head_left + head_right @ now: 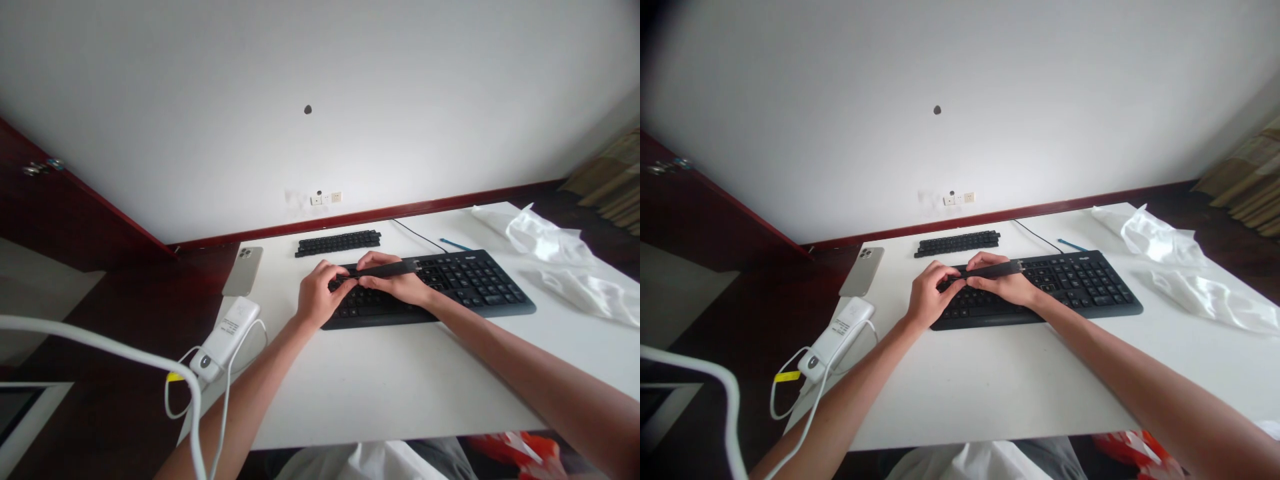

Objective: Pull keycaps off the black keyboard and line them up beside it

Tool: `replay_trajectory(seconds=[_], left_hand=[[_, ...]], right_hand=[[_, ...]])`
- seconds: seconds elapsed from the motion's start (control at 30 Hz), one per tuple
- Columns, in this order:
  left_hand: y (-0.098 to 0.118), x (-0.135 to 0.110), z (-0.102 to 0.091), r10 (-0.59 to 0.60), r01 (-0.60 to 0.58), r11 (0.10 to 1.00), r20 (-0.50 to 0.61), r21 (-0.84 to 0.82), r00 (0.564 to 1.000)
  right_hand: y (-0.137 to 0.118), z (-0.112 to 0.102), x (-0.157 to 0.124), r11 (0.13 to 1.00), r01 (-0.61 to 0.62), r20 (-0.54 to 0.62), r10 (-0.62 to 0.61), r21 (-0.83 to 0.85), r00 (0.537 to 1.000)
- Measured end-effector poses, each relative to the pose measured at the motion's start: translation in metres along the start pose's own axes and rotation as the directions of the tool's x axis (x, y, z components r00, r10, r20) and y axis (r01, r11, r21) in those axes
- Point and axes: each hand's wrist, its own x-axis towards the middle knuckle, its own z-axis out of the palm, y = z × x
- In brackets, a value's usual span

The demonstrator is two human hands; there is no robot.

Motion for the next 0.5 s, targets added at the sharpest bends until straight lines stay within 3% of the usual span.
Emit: replay_trajectory(seconds=[0.17,0.5], left_hand=[[-0.0047,0.0006,0.0006,-0.015,0.015,1.000,0.010,-0.002,1.000],[-0.0028,-0.0029,0.0056,-0.089,0.090,0.996,-0.032,0.026,0.996]], right_hand=[[0.0017,0.0015,0.0002,0.994,-0.017,-0.006,0.018,0.109,1.000],[0.0015,0.0020,0.0022,0.995,-0.059,-0.019,0.061,0.083,0.998]])
